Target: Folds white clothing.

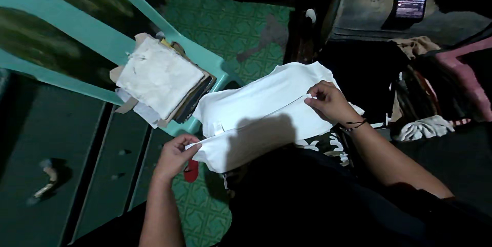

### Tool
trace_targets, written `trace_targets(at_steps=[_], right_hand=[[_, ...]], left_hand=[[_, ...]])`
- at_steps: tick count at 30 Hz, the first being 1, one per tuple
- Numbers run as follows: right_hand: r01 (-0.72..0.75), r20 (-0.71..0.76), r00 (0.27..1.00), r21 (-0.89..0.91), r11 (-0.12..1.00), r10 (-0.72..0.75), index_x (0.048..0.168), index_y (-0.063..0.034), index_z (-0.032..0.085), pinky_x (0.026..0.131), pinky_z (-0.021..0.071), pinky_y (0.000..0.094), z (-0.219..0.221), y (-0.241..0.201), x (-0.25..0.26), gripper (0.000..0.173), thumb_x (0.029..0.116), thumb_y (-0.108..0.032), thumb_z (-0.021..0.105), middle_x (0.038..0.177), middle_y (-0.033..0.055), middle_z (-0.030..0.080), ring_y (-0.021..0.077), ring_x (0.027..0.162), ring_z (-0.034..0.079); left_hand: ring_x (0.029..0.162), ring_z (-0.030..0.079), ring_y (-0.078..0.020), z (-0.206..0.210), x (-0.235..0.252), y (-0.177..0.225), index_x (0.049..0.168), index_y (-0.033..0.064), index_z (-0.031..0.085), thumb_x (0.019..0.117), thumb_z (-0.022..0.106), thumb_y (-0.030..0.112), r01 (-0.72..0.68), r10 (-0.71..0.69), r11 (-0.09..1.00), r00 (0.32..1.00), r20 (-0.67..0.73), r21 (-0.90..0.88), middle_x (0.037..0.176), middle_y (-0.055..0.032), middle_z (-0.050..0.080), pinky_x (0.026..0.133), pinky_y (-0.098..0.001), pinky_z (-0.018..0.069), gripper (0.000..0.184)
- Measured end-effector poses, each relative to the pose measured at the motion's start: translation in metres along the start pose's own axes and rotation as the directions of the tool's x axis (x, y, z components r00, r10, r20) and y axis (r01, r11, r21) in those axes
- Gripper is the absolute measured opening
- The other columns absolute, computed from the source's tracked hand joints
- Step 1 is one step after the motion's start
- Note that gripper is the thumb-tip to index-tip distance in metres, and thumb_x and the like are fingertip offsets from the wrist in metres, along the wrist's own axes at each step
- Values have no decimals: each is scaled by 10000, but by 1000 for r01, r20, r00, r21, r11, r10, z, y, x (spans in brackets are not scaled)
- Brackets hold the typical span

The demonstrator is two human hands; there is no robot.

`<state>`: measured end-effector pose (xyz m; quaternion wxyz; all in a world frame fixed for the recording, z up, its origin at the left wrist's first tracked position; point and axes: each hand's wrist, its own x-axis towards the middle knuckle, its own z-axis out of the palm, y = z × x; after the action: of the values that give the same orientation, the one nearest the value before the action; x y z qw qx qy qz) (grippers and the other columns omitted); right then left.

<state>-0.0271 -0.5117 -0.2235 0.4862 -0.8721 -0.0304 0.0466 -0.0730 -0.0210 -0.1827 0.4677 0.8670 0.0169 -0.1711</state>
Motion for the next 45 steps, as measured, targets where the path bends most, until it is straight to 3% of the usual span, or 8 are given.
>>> trace_targets(at_steps=[9, 13, 16, 21, 30, 33, 39, 45], right_hand=[[-26, -167, 986, -104, 994, 9, 950, -69, 690, 847, 455, 483, 12, 1, -6, 205, 880, -233, 790, 971, 117, 606, 294, 959, 554], [235, -230, 926, -269, 934, -299, 1099, -78, 720, 1001, 452, 527, 22, -24, -28, 218, 962, -228, 643, 1169, 146, 627, 340, 1163, 551], [471, 51, 881, -189, 862, -471, 1096, -52, 739, 1131, 435, 490, 44, -40, -49, 229, 982, -161, 573, 1272, 137, 664, 301, 1294, 562], [570, 421, 801, -317, 758, -426, 1352, -129, 673, 1250, 248, 535, 62, -24, -63, 372, 1069, -275, 481, 1482, 53, 584, 239, 1482, 413], [275, 152, 961, -489, 828, -229, 1606, -256, 376, 1191, 52, 750, 31, 13, -72, 638, 1059, -582, 328, 1708, -1, 229, 302, 1591, 93], [59, -45, 995, -509, 859, -94, 1634, -235, 306, 1169, 58, 777, 2, 36, -79, 702, 1049, -623, 294, 1716, 32, 200, 329, 1589, 91], [-8, -191, 979, -369, 929, -67, 1291, -98, 640, 1197, 269, 633, -55, 74, -102, 579, 722, -144, 740, 1573, 197, 408, 455, 1494, 275], [47, -198, 969, -433, 900, -147, 939, -76, 719, 1123, 355, 659, -51, 85, -91, 73, 873, -75, 687, 1305, 172, 638, 460, 1403, 412]], left_hand=[[989, 662, -271, 18, 9, 2, 1127, -4, 679, 950, 707, 81, 39, 3, 958, 989, -146, 283, 1096, -161, 678, 886, -512, 551, 198], [1255, 556, -382, 70, -10, 25, 1207, 0, 674, 1019, 549, 171, -201, 349, 868, 897, -270, 455, 1298, -226, 602, 1057, -574, 449, 284], [1244, 594, -406, 124, -24, 37, 1115, 7, 732, 1002, 555, 113, -401, 492, 816, 860, -137, 417, 1241, -231, 668, 1068, -575, 456, 236], [1445, 420, -428, 154, -28, 15, 1388, 135, 643, 1048, 467, 378, -372, 478, 688, 878, -2, 623, 1507, -139, 541, 1142, -755, 215, 453], [1509, 132, -564, 140, -37, 11, 1551, -41, 357, 950, 595, 229, -94, 211, 888, 953, -219, 450, 1643, -335, 162, 1199, -681, 185, 701], [1519, 96, -556, 136, -37, 17, 1587, 6, 306, 917, 622, 407, -55, 184, 852, 963, -199, 520, 1659, -317, 123, 1140, -782, 101, 843], [1457, 262, -590, 140, -19, 69, 1464, -33, 502, 824, 780, 373, -383, 384, 784, 917, 103, 488, 1558, -366, 340, 1140, -772, 171, 807], [1521, 272, -426, 170, 21, 71, 1518, 164, 495, 805, 843, 258, -690, 559, 561, 724, 405, 458, 1621, -204, 356, 1167, -728, 193, 799]])
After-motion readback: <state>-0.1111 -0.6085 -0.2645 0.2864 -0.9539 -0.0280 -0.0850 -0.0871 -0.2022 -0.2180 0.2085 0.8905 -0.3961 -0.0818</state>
